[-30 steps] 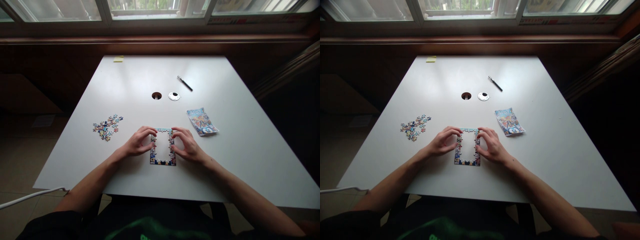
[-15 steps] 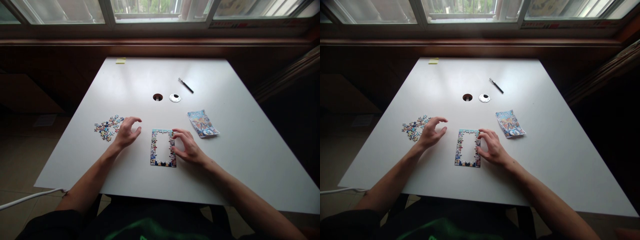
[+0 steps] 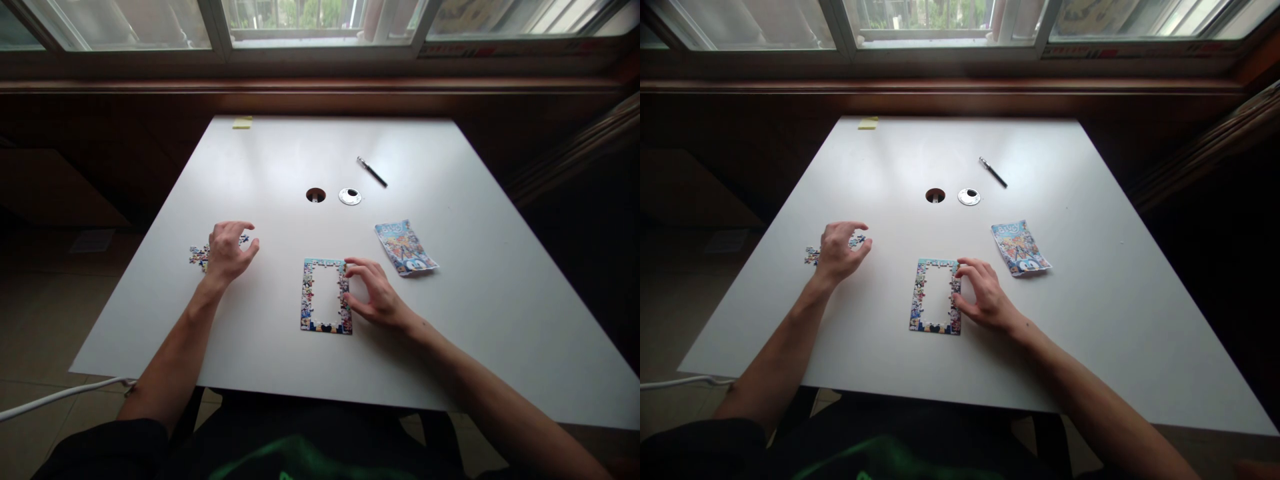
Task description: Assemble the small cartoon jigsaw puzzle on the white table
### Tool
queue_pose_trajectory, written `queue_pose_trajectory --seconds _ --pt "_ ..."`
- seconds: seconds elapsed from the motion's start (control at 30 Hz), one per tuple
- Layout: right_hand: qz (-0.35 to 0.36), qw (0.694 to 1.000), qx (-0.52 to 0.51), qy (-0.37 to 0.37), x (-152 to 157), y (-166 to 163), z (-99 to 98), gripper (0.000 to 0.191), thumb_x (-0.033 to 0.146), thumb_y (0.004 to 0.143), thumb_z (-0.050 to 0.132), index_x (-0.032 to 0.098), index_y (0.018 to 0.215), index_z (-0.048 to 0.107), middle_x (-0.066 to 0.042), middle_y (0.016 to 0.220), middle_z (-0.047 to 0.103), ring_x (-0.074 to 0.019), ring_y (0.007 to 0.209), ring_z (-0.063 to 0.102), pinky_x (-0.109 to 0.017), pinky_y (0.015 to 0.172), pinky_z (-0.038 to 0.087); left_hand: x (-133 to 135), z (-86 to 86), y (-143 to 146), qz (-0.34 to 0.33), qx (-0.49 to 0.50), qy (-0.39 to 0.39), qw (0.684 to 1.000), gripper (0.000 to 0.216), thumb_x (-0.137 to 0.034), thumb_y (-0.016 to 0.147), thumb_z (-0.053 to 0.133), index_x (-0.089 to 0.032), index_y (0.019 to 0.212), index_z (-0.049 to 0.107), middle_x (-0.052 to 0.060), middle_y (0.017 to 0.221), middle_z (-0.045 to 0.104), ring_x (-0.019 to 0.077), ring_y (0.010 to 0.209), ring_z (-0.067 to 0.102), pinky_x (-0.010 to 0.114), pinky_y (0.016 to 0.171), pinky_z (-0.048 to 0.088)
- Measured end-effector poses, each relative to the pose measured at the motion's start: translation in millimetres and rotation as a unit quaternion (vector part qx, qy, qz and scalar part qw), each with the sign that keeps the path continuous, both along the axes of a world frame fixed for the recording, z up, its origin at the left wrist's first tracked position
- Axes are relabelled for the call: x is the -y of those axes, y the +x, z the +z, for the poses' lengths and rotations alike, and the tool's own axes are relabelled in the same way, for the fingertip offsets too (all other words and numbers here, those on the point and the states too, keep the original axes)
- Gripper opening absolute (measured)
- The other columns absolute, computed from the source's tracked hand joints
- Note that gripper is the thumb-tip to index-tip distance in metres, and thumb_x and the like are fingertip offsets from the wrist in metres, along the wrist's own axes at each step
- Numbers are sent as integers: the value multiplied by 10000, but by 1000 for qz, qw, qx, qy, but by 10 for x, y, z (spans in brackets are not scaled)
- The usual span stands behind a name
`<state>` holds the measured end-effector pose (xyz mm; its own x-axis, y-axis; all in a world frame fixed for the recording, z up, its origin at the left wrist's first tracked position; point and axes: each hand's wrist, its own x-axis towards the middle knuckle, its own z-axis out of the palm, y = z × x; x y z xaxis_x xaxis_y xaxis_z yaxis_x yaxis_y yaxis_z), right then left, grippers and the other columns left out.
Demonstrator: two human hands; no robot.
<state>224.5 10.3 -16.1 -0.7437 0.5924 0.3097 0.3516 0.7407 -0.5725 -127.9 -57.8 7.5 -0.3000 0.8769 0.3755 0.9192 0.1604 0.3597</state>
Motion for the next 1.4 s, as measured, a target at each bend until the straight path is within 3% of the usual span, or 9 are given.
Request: queue_pose_trajectory --seconds 0.13,0.23,0.4,0.5,0.7,1.0,1.4 --pt "2 1000 -1 2 -2 3 -12 298 256 851 653 230 1114 516 -145 1364 535 -336 1278 493 -536 1062 417 53 22 -173 27 -20 -75 997 466 -480 857 617 -274 1274 589 61 1348 601 343 1313 413 489 1096 334" --pt "2 1000 -3 4 1 2 -16 302 253 847 657 234 1113 516 -141 1368 533 -335 1279 495 -538 1057 422 143 60 -361 -31 -51 -169 984 743 -613 759 700 -344 1415 480 42 1593 335 390 1468 214 546 1185 189" --pt "-1 1000 1 1 6 1 -22 309 256 842 664 239 1114 517 -137 1373 535 -340 1280 495 -544 1054 423 346 60 -715 -36 -41 -265 963 1028 -688 690 731 -386 1547 249 39 1681 75 421 1530 49 588 1204 142" --pt "-1 1000 3 3 12 1 -22 297 256 852 656 235 1113 514 -137 1374 534 -336 1282 489 -540 1060 417 425 -3 -841 -26 -34 -323 945 1194 -685 635 771 -368 1585 120 76 1685 17 441 1531 3 621 1201 109" --pt "-2 1000 8 2 17 -6 -4 294 258 852 655 236 1109 515 -138 1362 542 -335 1283 490 -537 1060 415 417 -80 -820 -28 -36 -330 943 1158 -720 707 684 -371 1592 22 49 1686 -40 406 1540 -45 638 1205 43" --pt "-4 1000 11 4 4 -4 -29 311 265 836 664 242 1112 521 -133 1362 546 -339 1270 500 -541 1048 422 316 -113 -675 -32 -53 -307 950 1084 -744 764 612 -355 1596 36 34 1687 0 389 1545 -15 639 1203 27" --pt "-4 1000 15 10 11 -13 -26 307 257 837 664 245 1106 517 -132 1363 548 -343 1266 504 -548 1040 420 146 -105 -275 -77 -72 -293 950 907 -798 824 472 -385 1580 187 -28 1684 36 376 1547 6 626 1213 13"
